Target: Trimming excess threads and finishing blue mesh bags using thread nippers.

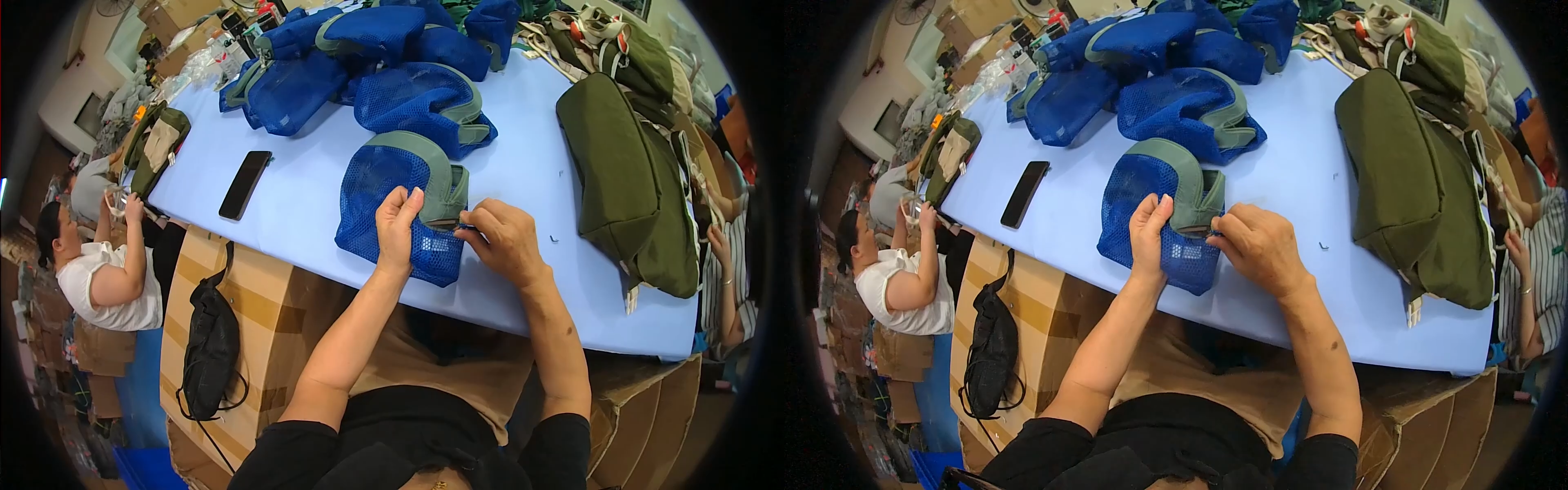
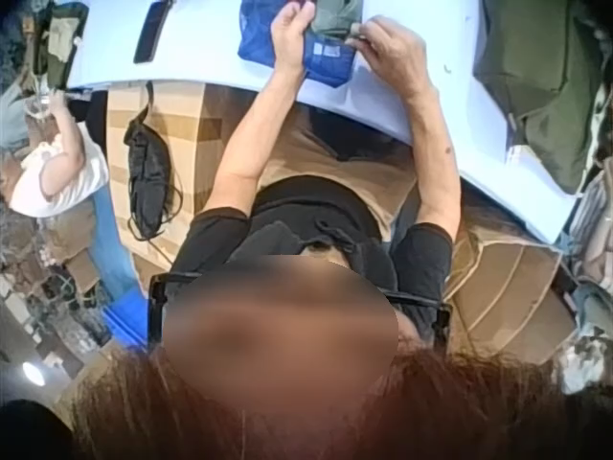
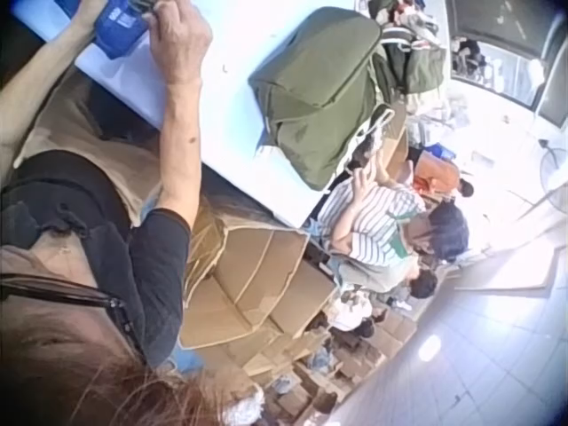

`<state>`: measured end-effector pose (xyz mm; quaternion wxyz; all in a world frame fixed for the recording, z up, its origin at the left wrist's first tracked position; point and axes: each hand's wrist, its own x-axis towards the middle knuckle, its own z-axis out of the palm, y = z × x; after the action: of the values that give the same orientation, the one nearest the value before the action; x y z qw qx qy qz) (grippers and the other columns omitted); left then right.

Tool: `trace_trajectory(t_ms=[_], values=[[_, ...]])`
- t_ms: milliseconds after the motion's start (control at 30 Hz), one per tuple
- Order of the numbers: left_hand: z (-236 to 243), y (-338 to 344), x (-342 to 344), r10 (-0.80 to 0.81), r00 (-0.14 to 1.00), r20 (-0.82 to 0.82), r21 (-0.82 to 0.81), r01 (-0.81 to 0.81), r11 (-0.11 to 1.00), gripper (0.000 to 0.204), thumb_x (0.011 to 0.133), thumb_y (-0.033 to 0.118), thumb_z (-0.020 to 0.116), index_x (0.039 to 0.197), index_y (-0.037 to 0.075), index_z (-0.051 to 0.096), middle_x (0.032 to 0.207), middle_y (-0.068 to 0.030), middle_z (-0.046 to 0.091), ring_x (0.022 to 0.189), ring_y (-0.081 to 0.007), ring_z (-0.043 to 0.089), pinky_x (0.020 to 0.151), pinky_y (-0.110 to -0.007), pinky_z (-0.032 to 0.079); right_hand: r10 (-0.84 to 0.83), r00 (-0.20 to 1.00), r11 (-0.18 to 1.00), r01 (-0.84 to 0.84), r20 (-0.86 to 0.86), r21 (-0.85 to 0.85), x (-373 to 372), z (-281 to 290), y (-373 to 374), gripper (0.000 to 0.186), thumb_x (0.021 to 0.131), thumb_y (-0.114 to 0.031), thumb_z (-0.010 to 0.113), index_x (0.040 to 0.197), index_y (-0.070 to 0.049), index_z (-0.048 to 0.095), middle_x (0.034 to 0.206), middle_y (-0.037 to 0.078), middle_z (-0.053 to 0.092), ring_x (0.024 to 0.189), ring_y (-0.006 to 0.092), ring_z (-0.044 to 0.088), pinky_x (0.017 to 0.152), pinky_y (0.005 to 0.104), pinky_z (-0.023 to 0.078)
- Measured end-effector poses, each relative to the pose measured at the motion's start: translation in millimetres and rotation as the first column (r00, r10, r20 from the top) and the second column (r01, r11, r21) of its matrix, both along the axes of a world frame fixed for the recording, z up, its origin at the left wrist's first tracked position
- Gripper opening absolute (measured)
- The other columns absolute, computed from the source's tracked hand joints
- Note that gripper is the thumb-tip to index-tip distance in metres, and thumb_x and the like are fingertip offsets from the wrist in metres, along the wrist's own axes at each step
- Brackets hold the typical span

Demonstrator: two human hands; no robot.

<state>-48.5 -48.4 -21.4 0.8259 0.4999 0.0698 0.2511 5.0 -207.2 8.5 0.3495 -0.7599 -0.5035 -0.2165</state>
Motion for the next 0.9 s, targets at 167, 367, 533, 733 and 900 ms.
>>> trace_trajectory(t_ms=[167, 367, 533, 733, 900], values=[[2.4, -1.1, 0.0, 0.002, 1.000, 0.001, -0.015, -0.002, 1.000, 0.036, 0.086, 0.015, 0.054, 0.057, 0.014, 0.032, 0.058, 0.0083, 0.032, 0.056, -0.0010, 0.025, 0.049, -0.019, 0.020, 0.025, 0.996, 0.999, -0.023, -0.084, 0.029, -0.4, -1.4, 0.0, 0.019, 0.066, -0.013, 0.069, 0.078, -0.007, 0.055, 0.068, 0.005, 0.053, 0.058, 0.0206, 0.054, 0.051, 0.0304, 0.042], [-3.2, 2.6, 1.9, 0.005, 1.000, 0.001, 0.002, -0.005, 1.000, 0.036, 0.086, 0.014, 0.054, 0.057, 0.014, 0.033, 0.058, 0.0084, 0.031, 0.056, -0.0011, 0.025, 0.049, -0.019, 0.020, 0.160, 0.800, 0.954, 0.026, -0.578, 0.300, 4.7, -6.4, -9.7, 0.019, 0.072, -0.013, 0.069, 0.081, -0.003, 0.056, 0.070, 0.004, 0.056, 0.059, 0.0089, 0.051, 0.053, 0.0223, 0.041], [-0.6, 0.7, 1.1, 0.009, 1.000, 0.013, -0.043, -0.009, 0.999, 0.035, 0.086, 0.014, 0.054, 0.058, 0.014, 0.033, 0.058, 0.0083, 0.033, 0.056, -0.0010, 0.026, 0.049, -0.019, 0.021, 0.178, 0.733, 0.953, 0.037, -0.656, 0.300, 7.5, -8.9, -8.5, 0.025, 0.072, -0.015, 0.071, 0.087, -0.003, 0.055, 0.069, 0.001, 0.054, 0.059, 0.0064, 0.046, 0.054, 0.0190, 0.038], [-0.5, 0.5, 0.0, -0.012, 1.000, 0.019, -0.004, 0.012, 1.000, 0.035, 0.086, 0.015, 0.054, 0.058, 0.014, 0.034, 0.059, 0.0083, 0.033, 0.056, -0.0012, 0.026, 0.049, -0.019, 0.021, 0.157, 0.831, 0.974, -0.040, -0.535, 0.223, -5.8, -0.5, 1.3, 0.033, 0.067, -0.010, 0.073, 0.094, -0.004, 0.054, 0.072, 0.003, 0.054, 0.060, 0.0092, 0.050, 0.054, 0.0217, 0.043], [-1.7, -2.5, 1.2, -0.025, 0.999, -0.020, 0.109, 0.027, 0.994, 0.035, 0.086, 0.018, 0.055, 0.058, 0.013, 0.034, 0.059, 0.0080, 0.032, 0.056, -0.0020, 0.025, 0.049, -0.020, 0.020, 0.156, 0.948, 0.964, -0.084, -0.277, 0.254, -12.3, -9.4, 21.6, 0.037, 0.058, 0.008, 0.065, 0.090, -0.009, 0.060, 0.066, 0.005, 0.053, 0.053, 0.0160, 0.055, 0.046, 0.0271, 0.044]])
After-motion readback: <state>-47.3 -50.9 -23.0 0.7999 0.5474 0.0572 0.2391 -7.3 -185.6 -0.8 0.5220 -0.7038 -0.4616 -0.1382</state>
